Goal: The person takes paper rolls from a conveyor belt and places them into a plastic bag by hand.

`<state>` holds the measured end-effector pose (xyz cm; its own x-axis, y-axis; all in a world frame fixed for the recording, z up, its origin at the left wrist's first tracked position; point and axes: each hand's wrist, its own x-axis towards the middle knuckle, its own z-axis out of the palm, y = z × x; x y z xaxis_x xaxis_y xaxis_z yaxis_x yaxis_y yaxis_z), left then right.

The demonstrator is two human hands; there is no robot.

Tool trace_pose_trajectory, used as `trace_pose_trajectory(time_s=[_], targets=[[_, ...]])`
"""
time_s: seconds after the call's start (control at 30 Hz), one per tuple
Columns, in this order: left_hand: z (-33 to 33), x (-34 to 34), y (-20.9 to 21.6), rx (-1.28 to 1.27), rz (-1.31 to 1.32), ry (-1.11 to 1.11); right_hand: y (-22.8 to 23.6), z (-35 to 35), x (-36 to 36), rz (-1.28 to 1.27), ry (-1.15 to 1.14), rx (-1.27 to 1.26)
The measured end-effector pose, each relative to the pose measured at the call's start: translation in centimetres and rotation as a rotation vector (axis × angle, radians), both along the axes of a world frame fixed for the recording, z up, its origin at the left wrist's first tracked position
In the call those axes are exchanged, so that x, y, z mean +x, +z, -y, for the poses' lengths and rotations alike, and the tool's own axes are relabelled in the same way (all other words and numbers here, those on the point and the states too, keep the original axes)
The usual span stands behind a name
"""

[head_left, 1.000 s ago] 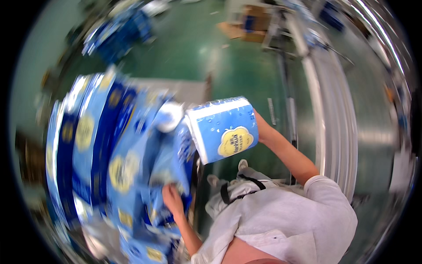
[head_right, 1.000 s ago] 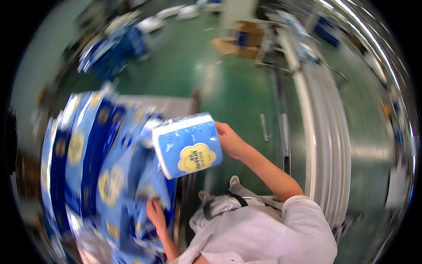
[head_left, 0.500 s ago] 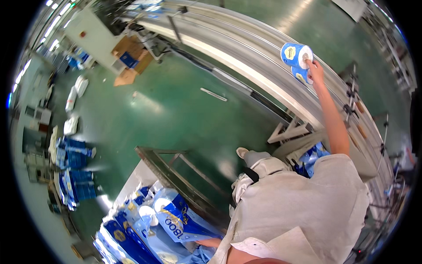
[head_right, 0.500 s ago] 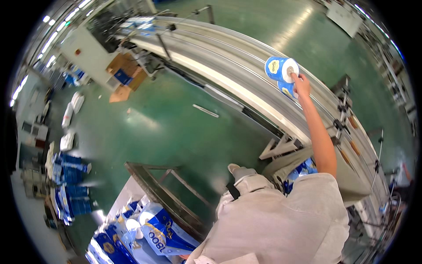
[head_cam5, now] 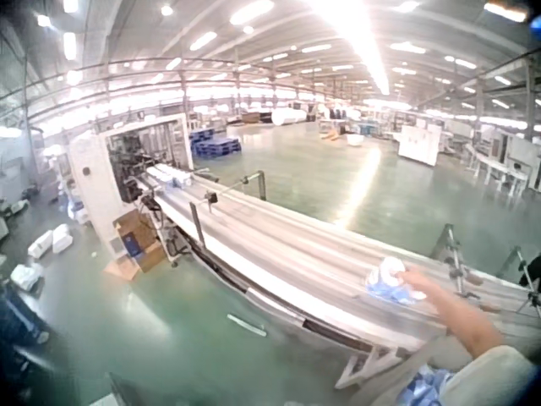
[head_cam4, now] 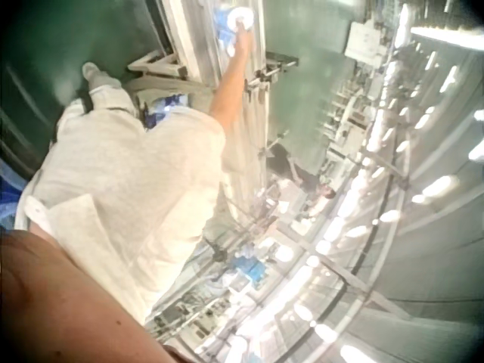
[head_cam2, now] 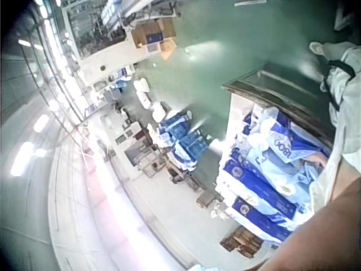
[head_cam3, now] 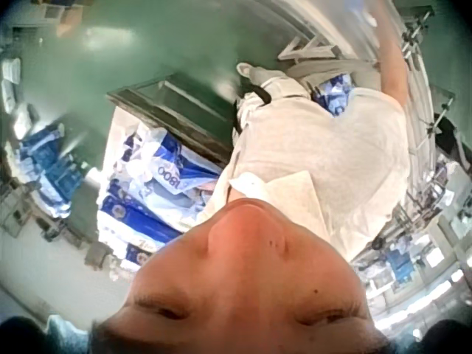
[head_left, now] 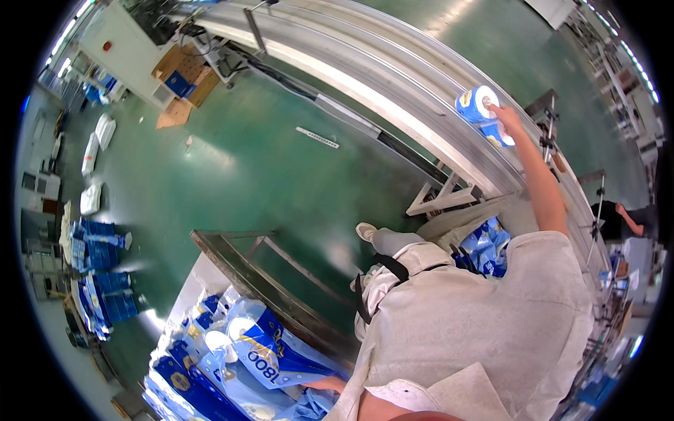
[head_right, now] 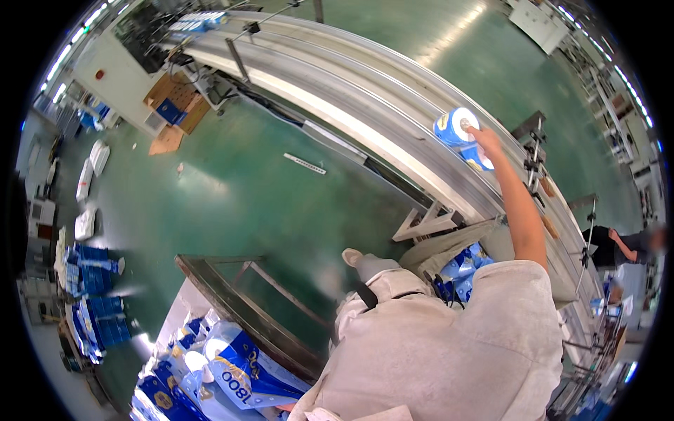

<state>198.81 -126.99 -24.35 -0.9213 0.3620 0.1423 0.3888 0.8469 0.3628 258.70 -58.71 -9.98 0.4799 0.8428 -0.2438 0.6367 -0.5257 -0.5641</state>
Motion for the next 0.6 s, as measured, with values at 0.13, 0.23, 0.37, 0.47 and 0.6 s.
trace_pose_trajectory(time_s=[0.13, 0.23, 0.37, 0.47, 0.6], targets=[[3.5, 2.0, -0.2, 0.055, 0.023, 0.063, -4.2, -6.5, -1.5, 0.082, 0.102, -0.189], [3.1, 3.2, -0.9, 0.140, 0.067, 0.094, -7.6, -8.0, -0.8, 0.250, 0.609, 0.104], [3.9, 5.2, 1.4, 0.251, 0.010, 0.185, -9.8, -3.5, -25.8, 0.189, 0.926, 0.148], [3.7, 5.1, 2.8, 0.406, -0.003, 0.094, -4.0, 14.2, -46.5, -0.426, 1.340, 0.109], [-0.6, 7.3, 4.3, 0.715, 0.211, 0.277, -3.1, 31.2, -63.6, -0.743, 1.683, -0.223]])
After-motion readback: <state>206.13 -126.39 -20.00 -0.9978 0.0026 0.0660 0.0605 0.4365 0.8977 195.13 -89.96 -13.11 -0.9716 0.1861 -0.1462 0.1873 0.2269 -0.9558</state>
